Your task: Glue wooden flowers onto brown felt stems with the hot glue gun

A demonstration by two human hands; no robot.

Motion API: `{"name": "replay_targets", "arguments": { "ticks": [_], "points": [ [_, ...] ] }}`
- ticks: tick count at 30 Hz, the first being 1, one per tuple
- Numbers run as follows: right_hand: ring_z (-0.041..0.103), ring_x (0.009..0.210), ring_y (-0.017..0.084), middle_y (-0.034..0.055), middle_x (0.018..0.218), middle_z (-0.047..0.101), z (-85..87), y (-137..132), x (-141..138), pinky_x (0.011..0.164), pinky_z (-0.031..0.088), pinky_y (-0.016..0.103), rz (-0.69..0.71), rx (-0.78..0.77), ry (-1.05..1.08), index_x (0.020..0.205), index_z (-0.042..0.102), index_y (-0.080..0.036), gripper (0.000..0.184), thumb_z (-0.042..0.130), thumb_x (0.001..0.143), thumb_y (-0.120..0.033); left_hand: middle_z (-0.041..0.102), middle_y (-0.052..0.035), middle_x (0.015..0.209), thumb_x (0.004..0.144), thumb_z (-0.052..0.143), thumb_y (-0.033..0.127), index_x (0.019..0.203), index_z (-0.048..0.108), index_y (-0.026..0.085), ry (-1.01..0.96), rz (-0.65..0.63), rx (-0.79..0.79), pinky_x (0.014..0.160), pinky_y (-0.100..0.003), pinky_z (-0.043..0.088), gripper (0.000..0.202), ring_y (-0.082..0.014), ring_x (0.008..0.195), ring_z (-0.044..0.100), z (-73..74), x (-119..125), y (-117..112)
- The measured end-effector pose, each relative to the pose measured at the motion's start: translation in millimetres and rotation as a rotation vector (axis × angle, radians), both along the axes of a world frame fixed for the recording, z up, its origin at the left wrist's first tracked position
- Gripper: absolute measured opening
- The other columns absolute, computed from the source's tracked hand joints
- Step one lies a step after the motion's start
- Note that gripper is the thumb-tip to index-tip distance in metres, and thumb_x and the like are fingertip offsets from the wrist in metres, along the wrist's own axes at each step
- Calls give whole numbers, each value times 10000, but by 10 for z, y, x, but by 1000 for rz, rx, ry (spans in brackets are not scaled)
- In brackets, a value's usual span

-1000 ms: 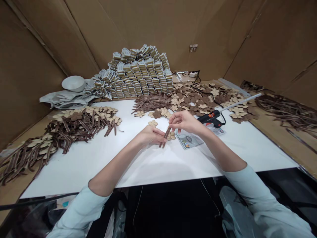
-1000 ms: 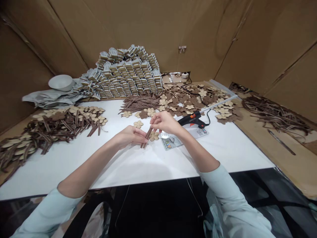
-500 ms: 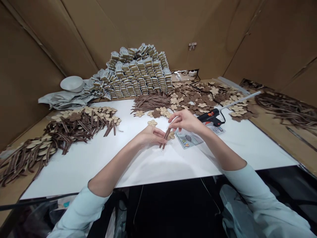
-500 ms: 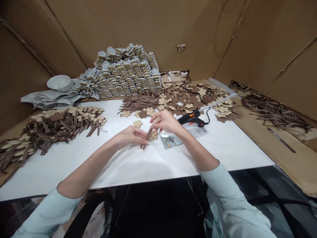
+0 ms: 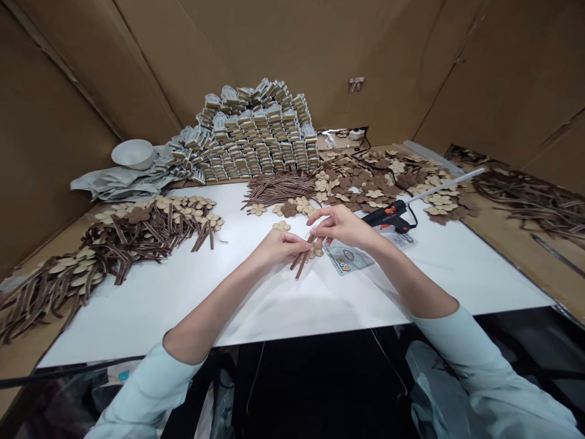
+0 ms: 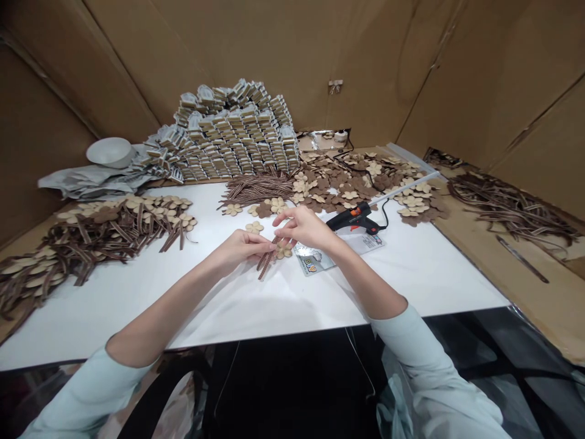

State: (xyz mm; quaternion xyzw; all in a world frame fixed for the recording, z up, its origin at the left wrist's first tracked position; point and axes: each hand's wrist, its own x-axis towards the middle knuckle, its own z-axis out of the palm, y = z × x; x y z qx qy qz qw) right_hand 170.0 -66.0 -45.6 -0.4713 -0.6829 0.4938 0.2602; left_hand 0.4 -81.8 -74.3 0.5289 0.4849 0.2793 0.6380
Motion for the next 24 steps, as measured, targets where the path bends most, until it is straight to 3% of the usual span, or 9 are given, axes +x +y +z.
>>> {"name": "replay_targets", "arguments": {
  "ticks": [3, 9, 14, 24],
  "points": [
    [577, 498, 86, 36, 615, 644, 32, -17, 12, 478, 475, 194, 15, -7, -29, 903, 578, -96, 166, 546, 761, -174, 630, -55, 620, 606, 696, 243, 657, 696, 107, 6, -6, 11, 492, -209, 391, 145, -97, 533, 531, 14, -7, -5],
    [504, 441, 59, -16, 504, 565, 37, 9, 23, 433, 407, 172, 147, 44, -143, 689, 626, -98, 89, 591, 701, -180, 574, -17, 494, 636, 665, 282, 639, 693, 114, 55, -76, 94, 396, -203, 286, 171, -51, 389, 395, 17, -21, -6],
    [464, 391, 49, -36, 451, 537, 28, 24, 21, 412, 382, 176, 117, 69, -165, 665, 647, -103, 85, 610, 664, -180, 604, -42, 522, 629, 663, 285, 636, 687, 107, 67, -71, 76, 434, -212, 342, 180, -98, 461, 503, -23, -48, 24],
    [539, 438, 79, -1, 478, 591, -3, 15, 10, 396, 414, 171, 90, -97, -82, 622, 656, -104, 58, 638, 622, -159, 608, -52, 525, 623, 661, 315, 627, 681, 105, 140, -85, 65, 412, -221, 349, 211, -116, 435, 520, -40, -64, 36]
  ]
}}
